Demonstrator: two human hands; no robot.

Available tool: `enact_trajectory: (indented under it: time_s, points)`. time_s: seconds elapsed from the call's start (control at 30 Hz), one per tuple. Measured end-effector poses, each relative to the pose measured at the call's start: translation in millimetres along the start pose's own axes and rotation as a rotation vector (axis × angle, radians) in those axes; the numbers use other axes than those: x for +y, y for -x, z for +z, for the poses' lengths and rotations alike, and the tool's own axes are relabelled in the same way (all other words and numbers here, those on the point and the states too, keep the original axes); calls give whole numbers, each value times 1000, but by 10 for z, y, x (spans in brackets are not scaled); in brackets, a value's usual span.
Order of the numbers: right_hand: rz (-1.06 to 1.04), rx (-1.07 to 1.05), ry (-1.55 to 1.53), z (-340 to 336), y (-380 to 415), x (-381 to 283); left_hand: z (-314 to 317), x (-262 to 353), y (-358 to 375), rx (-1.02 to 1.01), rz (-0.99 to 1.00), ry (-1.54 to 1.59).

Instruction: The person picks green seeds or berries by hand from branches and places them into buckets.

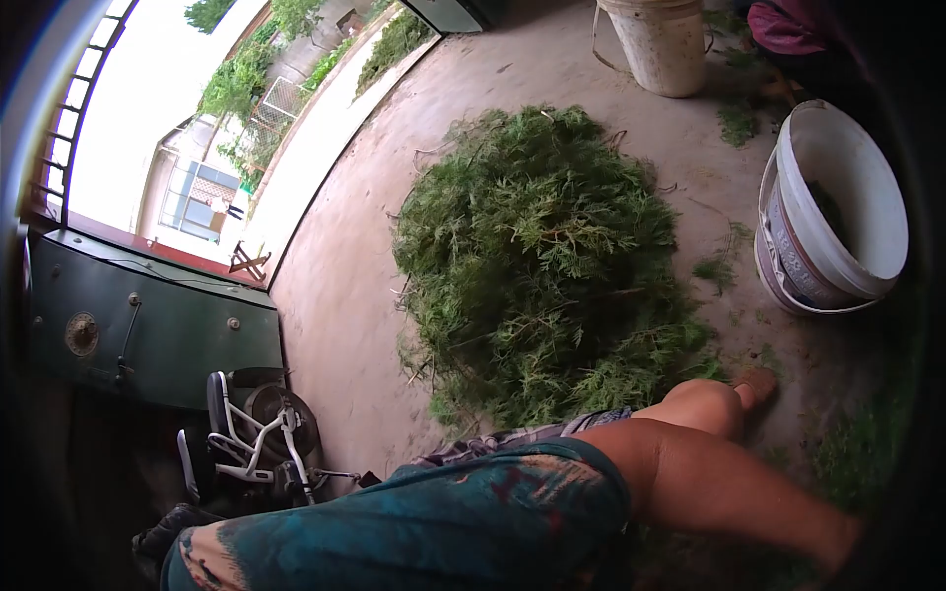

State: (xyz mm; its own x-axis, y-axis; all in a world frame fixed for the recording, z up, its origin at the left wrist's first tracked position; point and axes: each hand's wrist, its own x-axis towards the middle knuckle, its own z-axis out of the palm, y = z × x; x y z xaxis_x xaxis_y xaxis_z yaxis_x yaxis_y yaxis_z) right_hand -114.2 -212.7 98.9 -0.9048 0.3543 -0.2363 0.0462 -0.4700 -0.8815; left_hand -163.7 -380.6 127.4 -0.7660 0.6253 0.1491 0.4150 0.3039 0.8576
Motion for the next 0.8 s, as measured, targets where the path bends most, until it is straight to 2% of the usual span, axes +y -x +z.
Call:
enact_trajectory:
  time_s: [0.13, 0.27, 0.33, 0.37, 0.43, 0.47, 0.6, 0.7, 0.77, 0.8]
  points:
    - [24, -196, -182, -572, -396, 32, -10, 70, -12, 4, -31, 181]
    - [-72, -172, -94, -358, -220, -59, -18, 131, -74, 5, -52, 361]
    - [42, -208, -407, 63, 9, -73, -23, 149, -118, 2, -61, 450]
    - [44, -211, -406, -205, -171, -55, -23, 151, -134, 4, -65, 495]
    - [-43, -532, -176, -979, -679, 1, -18, 149, -156, 7, -75, 582]
    - [-42, -534, -176, -868, -648, 51, -17, 132, -246, 7, -79, 626]
    - [56, -402, -520, -289, -354, 99, 95, 97, -256, 25, -122, 570]
    - [97, -283, -768, 82, -75, -3, 95, 52, -268, 9, -121, 639]
    - [68, -237, -845, 29, -39, -222, 100, -114, -302, 149, -46, 838]
    - [143, -245, -935, -62, -99, -307, -30, -77, -200, 153, 0, 960]
